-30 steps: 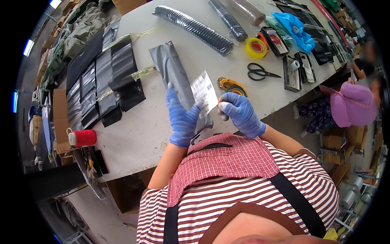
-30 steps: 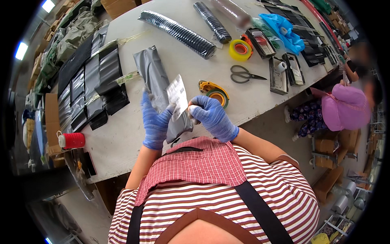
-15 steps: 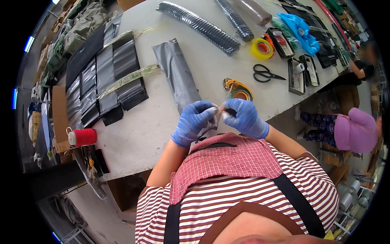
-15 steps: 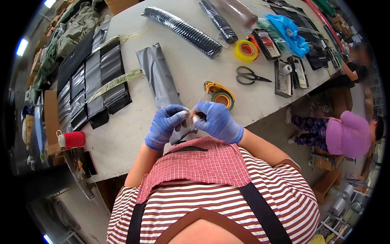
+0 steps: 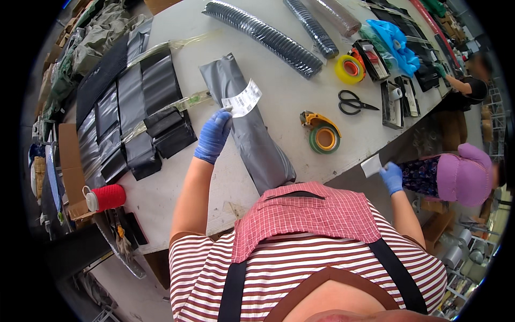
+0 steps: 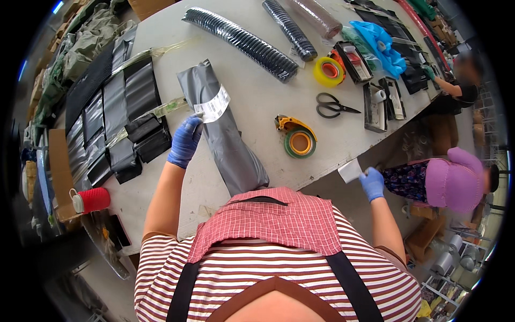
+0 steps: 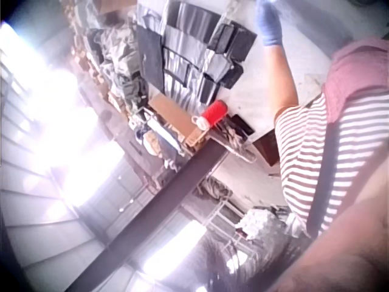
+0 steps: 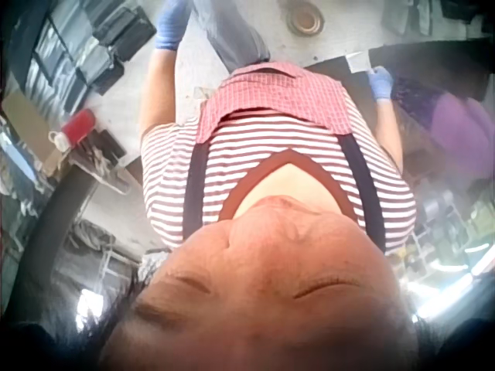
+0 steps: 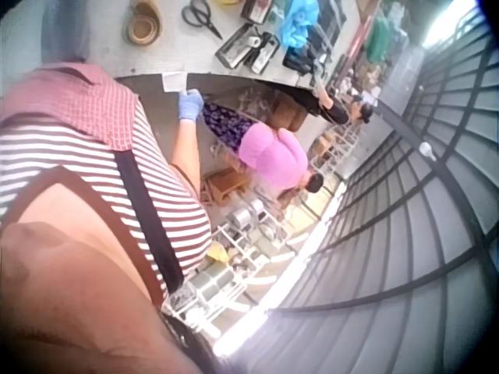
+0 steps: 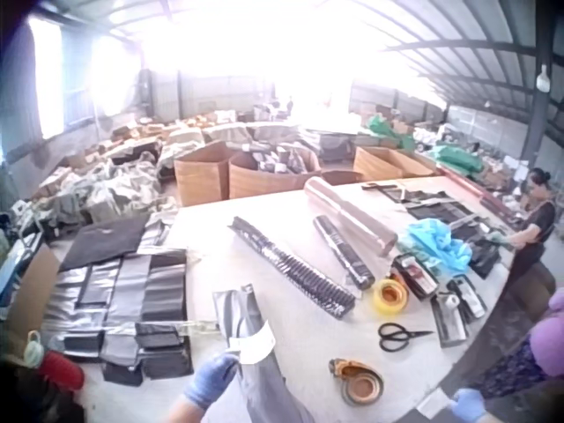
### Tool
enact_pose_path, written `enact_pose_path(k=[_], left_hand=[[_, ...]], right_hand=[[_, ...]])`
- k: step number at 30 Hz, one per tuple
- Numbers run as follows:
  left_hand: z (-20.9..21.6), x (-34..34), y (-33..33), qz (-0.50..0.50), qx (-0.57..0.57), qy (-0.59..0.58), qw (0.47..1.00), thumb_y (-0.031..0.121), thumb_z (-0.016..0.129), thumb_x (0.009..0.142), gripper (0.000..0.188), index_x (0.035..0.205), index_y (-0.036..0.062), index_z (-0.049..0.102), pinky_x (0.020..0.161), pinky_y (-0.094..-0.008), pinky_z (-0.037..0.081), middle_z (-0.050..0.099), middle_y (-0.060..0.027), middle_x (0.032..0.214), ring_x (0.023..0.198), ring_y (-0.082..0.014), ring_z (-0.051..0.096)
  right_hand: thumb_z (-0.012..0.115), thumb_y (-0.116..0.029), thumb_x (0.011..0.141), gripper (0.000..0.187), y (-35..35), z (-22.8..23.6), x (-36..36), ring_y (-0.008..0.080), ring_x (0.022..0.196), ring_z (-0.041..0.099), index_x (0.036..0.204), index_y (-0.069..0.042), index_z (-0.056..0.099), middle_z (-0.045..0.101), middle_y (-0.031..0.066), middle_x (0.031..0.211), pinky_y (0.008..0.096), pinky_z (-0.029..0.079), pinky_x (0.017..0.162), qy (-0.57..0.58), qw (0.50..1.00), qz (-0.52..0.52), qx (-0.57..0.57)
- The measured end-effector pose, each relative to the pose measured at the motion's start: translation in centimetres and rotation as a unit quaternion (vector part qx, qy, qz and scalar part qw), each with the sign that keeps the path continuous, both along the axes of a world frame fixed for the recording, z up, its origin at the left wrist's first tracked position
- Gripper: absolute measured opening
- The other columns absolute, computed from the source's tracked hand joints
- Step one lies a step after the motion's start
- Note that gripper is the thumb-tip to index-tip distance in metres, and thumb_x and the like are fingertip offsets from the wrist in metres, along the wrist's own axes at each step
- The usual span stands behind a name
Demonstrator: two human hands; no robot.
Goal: The person packs various items into gray and black plastic sleeves, sealing them with tape and applying shipping labels by hand.
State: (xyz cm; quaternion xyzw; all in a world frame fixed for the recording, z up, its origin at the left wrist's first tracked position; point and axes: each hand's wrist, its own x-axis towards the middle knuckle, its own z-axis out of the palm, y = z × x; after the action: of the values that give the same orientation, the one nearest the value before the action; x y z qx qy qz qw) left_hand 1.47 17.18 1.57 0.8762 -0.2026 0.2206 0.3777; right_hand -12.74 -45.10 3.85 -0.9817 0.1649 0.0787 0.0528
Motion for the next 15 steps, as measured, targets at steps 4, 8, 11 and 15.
enact_pose_path(k=[4,8,11,15], left_hand=[[-4.1,0.3,1.9,-0.064,0.143,0.031,0.987,0.010,0.057,0.086,0.019,0.104,0.0082,0.063,0.090,-0.0433,0.049,0.063,-0.0167,0.117,0.104,-0.0355,0.061],[-1.4,-0.5,1.2,0.006,0.338,0.207,0.918,0.020,0.062,0.083,0.033,0.115,0.0132,0.063,0.097,-0.0460,0.044,0.059,-0.0096,0.128,0.114,-0.0307,0.057],[2.0,0.6,-2.4,-0.032,0.224,0.118,0.967,0.018,0.060,0.084,0.039,0.122,0.0137,0.061,0.101,-0.0447,0.041,0.056,-0.0085,0.131,0.121,-0.0336,0.052],[-0.8,3.6,-6.6,0.030,0.368,0.141,0.919,0.029,0.054,0.090,0.039,0.124,0.0121,0.060,0.111,-0.0554,0.027,0.054,-0.0077,0.134,0.139,-0.0293,0.034]], right_hand=[[0.060,-0.030,0.078,0.029,-5.7,-7.3,-6.9,0.0355,0.088,0.068,0.088,-0.006,0.073,0.070,0.0198,0.094,0.0423,0.054,0.077,0.275,0.943,0.028,-0.186],[0.052,-0.035,0.088,0.036,-3.3,-9.1,-8.9,0.0287,0.080,0.070,0.082,-0.009,0.076,0.073,0.0119,0.087,0.0391,0.055,0.077,0.534,0.836,0.086,-0.095],[0.053,-0.035,0.084,0.034,-2.3,-9.5,-8.1,0.0263,0.072,0.070,0.071,-0.010,0.075,0.072,0.0112,0.076,0.0381,0.055,0.074,0.487,0.839,0.241,-0.034],[0.052,-0.032,0.080,0.034,7.2,-2.7,3.3,0.0378,0.071,0.064,0.068,-0.004,0.068,0.066,0.0199,0.072,0.0440,0.052,0.069,0.221,0.943,0.226,0.107]])
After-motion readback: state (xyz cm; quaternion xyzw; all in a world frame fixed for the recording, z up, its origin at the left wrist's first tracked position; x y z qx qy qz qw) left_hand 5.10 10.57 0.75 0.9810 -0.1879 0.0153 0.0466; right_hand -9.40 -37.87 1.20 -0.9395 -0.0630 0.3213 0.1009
